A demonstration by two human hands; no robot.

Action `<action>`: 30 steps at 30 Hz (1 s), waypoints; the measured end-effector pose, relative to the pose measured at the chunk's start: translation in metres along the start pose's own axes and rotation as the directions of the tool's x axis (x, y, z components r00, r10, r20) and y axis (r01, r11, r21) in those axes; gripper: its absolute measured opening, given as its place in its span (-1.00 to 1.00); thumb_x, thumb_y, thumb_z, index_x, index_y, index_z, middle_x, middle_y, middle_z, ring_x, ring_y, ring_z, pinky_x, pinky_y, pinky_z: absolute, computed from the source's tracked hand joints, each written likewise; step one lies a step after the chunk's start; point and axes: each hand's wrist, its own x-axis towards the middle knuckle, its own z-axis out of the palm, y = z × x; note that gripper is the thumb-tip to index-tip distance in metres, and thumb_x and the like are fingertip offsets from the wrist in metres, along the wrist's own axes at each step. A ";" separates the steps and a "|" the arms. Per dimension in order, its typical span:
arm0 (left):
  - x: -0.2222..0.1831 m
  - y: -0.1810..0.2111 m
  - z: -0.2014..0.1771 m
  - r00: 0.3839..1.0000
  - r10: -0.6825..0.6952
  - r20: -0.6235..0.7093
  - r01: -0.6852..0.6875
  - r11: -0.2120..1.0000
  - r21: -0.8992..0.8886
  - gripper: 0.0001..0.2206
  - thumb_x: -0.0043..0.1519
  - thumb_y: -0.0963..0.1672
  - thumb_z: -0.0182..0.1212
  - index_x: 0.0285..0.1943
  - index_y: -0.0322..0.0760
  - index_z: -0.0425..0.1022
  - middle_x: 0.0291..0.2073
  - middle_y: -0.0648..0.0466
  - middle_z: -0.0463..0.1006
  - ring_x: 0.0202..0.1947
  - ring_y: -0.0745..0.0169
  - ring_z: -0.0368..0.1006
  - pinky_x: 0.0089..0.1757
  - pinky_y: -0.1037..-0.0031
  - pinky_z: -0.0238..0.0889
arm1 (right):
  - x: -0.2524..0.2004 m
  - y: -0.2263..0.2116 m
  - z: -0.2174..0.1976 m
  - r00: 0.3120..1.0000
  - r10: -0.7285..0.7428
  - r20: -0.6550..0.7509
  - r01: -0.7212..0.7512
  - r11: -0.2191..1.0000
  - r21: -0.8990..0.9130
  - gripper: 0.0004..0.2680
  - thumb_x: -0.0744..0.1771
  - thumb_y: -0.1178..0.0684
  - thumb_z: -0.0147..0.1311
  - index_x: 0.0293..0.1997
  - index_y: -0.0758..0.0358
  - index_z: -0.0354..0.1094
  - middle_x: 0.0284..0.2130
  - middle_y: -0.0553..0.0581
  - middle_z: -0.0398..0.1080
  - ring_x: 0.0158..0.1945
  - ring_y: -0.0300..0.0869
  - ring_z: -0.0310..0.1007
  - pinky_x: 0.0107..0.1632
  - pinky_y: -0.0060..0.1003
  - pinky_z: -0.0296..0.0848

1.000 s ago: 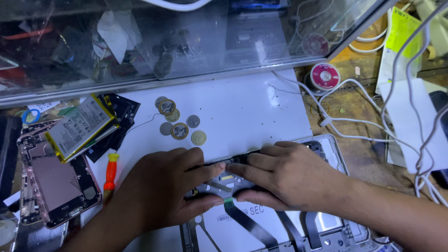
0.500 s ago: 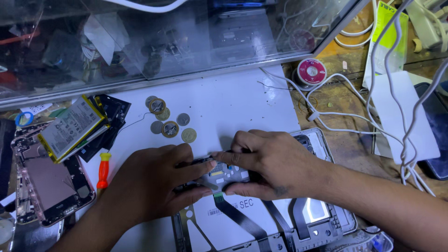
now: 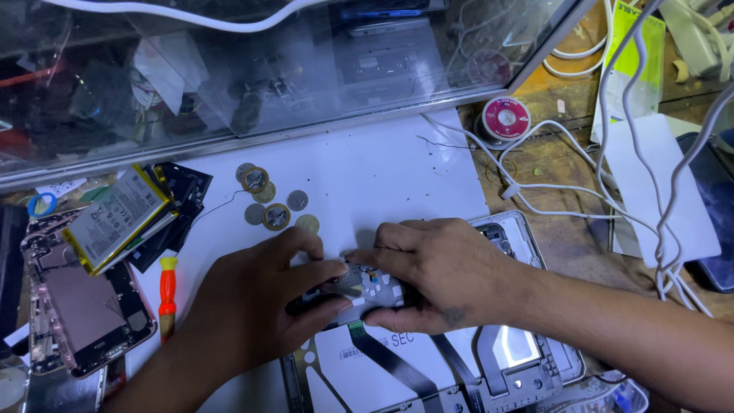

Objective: The person uses tweezers to carefully place and align a small electronic component onto a circuit board within a disassembled smartphone. They then use a small screwdriver to secure the component and adjust other parts of the internal assembly.

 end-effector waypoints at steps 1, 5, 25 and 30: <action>0.002 0.001 0.001 0.999 0.022 -0.028 -0.021 1.000 0.007 -0.67 0.00 0.00 0.50 -0.13 -0.13 0.60 -0.24 0.15 0.53 -0.41 0.15 0.54 -0.43 0.36 0.39 | -0.001 0.001 0.000 1.000 0.001 -0.006 -0.001 1.000 0.007 -0.56 0.25 -0.26 0.27 0.05 0.31 0.49 -0.42 0.10 0.35 -0.40 -0.03 0.46 -0.37 -0.16 0.46; 0.003 0.005 0.005 0.997 0.037 -0.073 -0.036 0.999 0.010 -0.69 0.02 -0.02 0.49 -0.13 -0.16 0.59 -0.21 0.17 0.56 -0.34 0.16 0.57 -0.39 0.36 0.41 | -0.002 0.004 0.001 1.000 0.007 -0.009 -0.007 0.999 0.042 -0.60 0.26 -0.26 0.30 0.02 0.26 0.50 -0.43 0.07 0.36 -0.39 -0.05 0.47 -0.38 -0.18 0.45; -0.007 -0.014 0.011 0.988 0.096 0.124 -0.084 0.992 -0.096 -0.68 0.05 -0.06 0.46 -0.02 -0.09 0.61 -0.01 0.07 0.51 -0.11 0.08 0.52 -0.21 0.24 0.36 | -0.001 0.015 0.003 1.000 0.006 -0.007 -0.006 0.994 0.110 -0.61 0.27 -0.21 0.31 0.05 0.29 0.48 -0.37 0.06 0.34 -0.31 -0.09 0.48 -0.27 -0.20 0.48; -0.007 -0.013 0.013 0.991 0.066 0.119 -0.052 0.992 -0.116 -0.67 0.02 -0.07 0.44 -0.02 -0.10 0.60 -0.03 0.11 0.52 -0.13 0.10 0.52 -0.22 0.26 0.36 | 0.001 0.016 0.004 1.000 -0.012 -0.022 0.014 0.995 0.096 -0.61 0.26 -0.20 0.31 0.05 0.30 0.48 -0.37 0.07 0.34 -0.31 -0.08 0.47 -0.27 -0.20 0.47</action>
